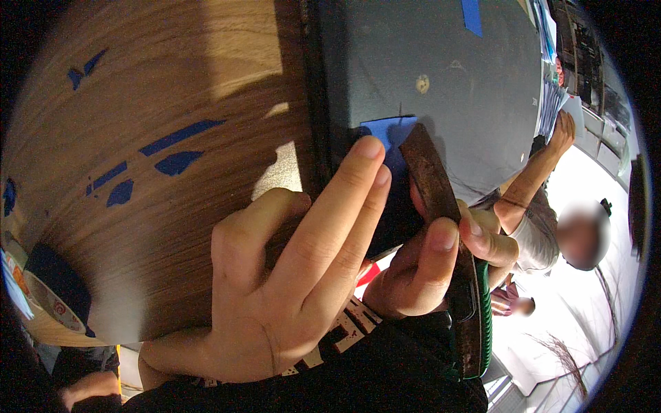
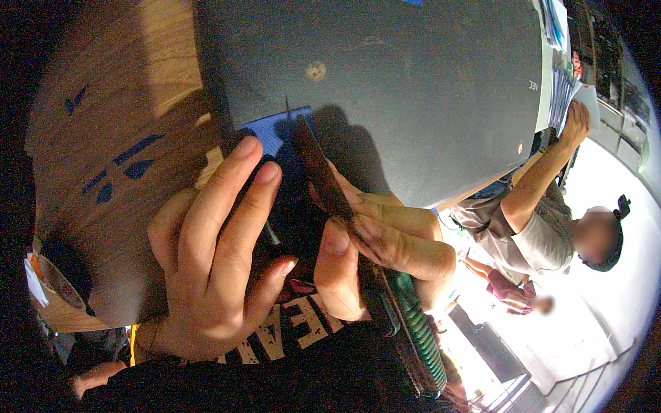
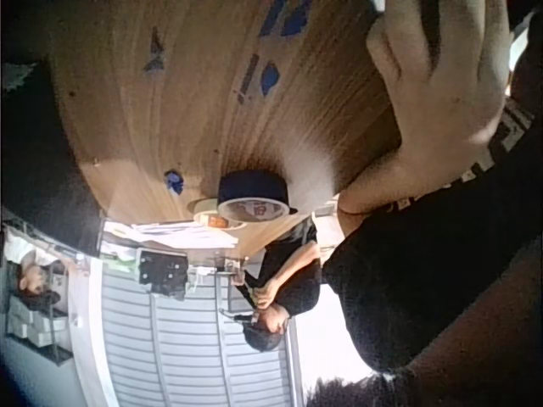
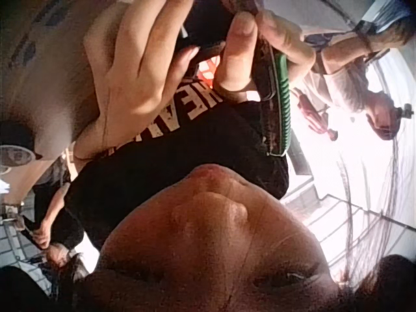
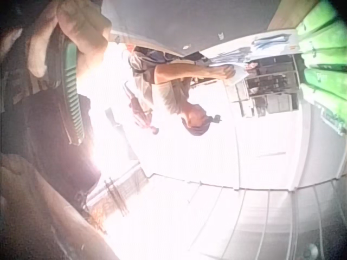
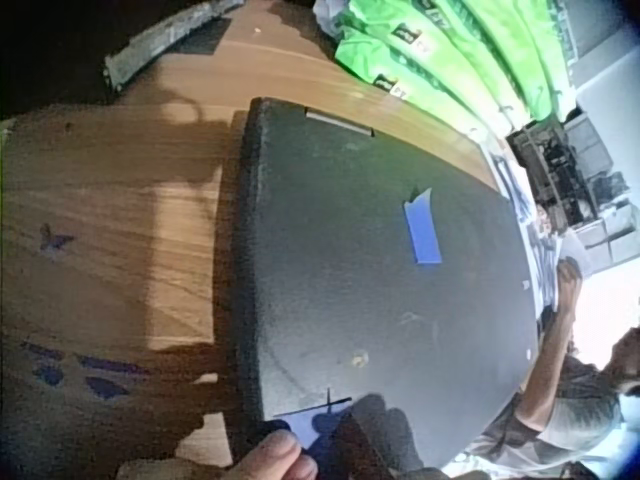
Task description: The person uses a utility knife to cut pieces of blue tape from a desk, picks them up by hand, and applies them to the surface of a black laptop.
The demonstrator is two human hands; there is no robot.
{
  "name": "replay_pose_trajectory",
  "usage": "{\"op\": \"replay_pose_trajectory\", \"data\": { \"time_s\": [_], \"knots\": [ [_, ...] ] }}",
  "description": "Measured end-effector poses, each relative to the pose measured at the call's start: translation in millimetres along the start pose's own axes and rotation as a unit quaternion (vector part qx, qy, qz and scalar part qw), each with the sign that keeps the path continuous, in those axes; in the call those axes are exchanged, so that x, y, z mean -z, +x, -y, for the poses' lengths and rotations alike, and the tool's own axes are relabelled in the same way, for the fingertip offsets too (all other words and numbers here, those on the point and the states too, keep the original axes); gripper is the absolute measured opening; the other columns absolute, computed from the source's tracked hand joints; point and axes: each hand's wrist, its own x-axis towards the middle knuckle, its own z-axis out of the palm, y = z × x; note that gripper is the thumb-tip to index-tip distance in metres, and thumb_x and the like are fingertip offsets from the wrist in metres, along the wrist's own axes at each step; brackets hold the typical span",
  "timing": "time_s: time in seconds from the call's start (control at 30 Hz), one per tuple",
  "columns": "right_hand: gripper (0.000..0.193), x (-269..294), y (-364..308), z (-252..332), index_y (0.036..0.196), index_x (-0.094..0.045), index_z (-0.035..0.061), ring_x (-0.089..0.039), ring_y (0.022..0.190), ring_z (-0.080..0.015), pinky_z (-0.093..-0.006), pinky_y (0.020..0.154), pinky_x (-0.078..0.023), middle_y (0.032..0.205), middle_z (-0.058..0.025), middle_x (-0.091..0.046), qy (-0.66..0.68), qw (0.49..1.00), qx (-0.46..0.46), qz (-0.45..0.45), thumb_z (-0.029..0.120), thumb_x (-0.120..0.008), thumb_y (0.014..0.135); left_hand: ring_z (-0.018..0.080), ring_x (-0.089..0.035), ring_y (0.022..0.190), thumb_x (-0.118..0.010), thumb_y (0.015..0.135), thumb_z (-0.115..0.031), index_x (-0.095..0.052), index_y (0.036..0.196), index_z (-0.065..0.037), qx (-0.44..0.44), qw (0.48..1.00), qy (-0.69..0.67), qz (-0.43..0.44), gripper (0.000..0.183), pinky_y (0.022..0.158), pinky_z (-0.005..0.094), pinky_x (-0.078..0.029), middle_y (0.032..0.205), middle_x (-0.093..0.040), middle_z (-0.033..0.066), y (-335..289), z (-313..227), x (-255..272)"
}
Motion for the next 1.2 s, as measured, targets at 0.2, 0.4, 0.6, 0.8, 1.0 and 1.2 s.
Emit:
{"op": "replay_pose_trajectory", "data": {
  "time_s": [0.2,0.4,0.6,0.8,1.0,1.2],
  "knots": [
    [0.024,-1,4,-2,0.096,-0.046,0.0008,-0.067,0.085,-0.0334,-0.0385,0.077,-0.055,0.097,-0.0284,-0.061,0.000,1.000,0.000,-0.004,-0.001,-0.065,0.083,0.0248,-0.049,0.111,-0.054,0.088,-0.027,-0.053,0.124,0.005,-0.002,1.000,0.002,-0.004,0.048,0.094,0.0356,-0.033,0.134,-0.049,0.0184,2,0,-3],
    [0.023,-5,6,-6,0.096,-0.046,0.0003,-0.066,0.085,-0.0326,-0.0387,0.078,-0.055,0.097,-0.0288,-0.060,0.014,1.000,0.003,-0.004,-0.002,-0.065,0.083,0.0250,-0.049,0.111,-0.049,0.092,-0.030,-0.053,0.123,0.005,0.012,1.000,0.000,-0.001,0.047,0.094,0.0352,-0.033,0.133,-0.050,0.0184,5,1,-4],
    [0.023,-5,6,-1,0.096,-0.047,-0.0001,-0.066,0.084,-0.0318,-0.0390,0.079,-0.055,0.097,-0.0293,-0.060,0.014,1.000,0.009,-0.006,-0.002,-0.065,0.083,0.0248,-0.049,0.111,-0.045,0.094,-0.032,-0.053,0.123,0.005,-0.004,1.000,0.019,0.000,0.048,0.094,0.0351,-0.034,0.133,-0.049,0.0182,4,1,-4],
    [0.023,-7,4,-1,0.096,-0.047,-0.0006,-0.066,0.084,-0.0310,-0.0392,0.080,-0.055,0.096,-0.0298,-0.059,0.013,1.000,0.007,-0.006,-0.002,-0.065,0.082,0.0240,-0.050,0.111,-0.045,0.094,-0.032,-0.055,0.121,0.006,0.000,1.000,0.011,0.010,0.047,0.094,0.0350,-0.035,0.133,-0.050,0.0178,0,4,1],
    [0.022,-5,5,1,0.096,-0.047,-0.0010,-0.066,0.083,-0.0303,-0.0394,0.081,-0.055,0.096,-0.0302,-0.059,0.013,1.000,0.007,-0.012,-0.002,-0.065,0.082,0.0245,-0.050,0.107,-0.051,0.090,-0.027,-0.057,0.119,0.006,0.010,1.000,-0.008,-0.017,0.044,0.093,0.0338,-0.036,0.132,-0.051,0.0170,3,-2,-2],
    [0.022,-6,6,0,0.095,-0.048,-0.0015,-0.065,0.083,-0.0295,-0.0397,0.082,-0.054,0.095,-0.0307,-0.059,0.002,1.000,0.009,-0.012,-0.002,-0.065,0.082,0.0242,-0.049,0.106,-0.054,0.087,-0.023,-0.058,0.118,0.005,-0.006,0.999,-0.001,-0.053,0.042,0.093,0.0333,-0.037,0.132,-0.051,0.0157,5,2,-11]
  ]
}}
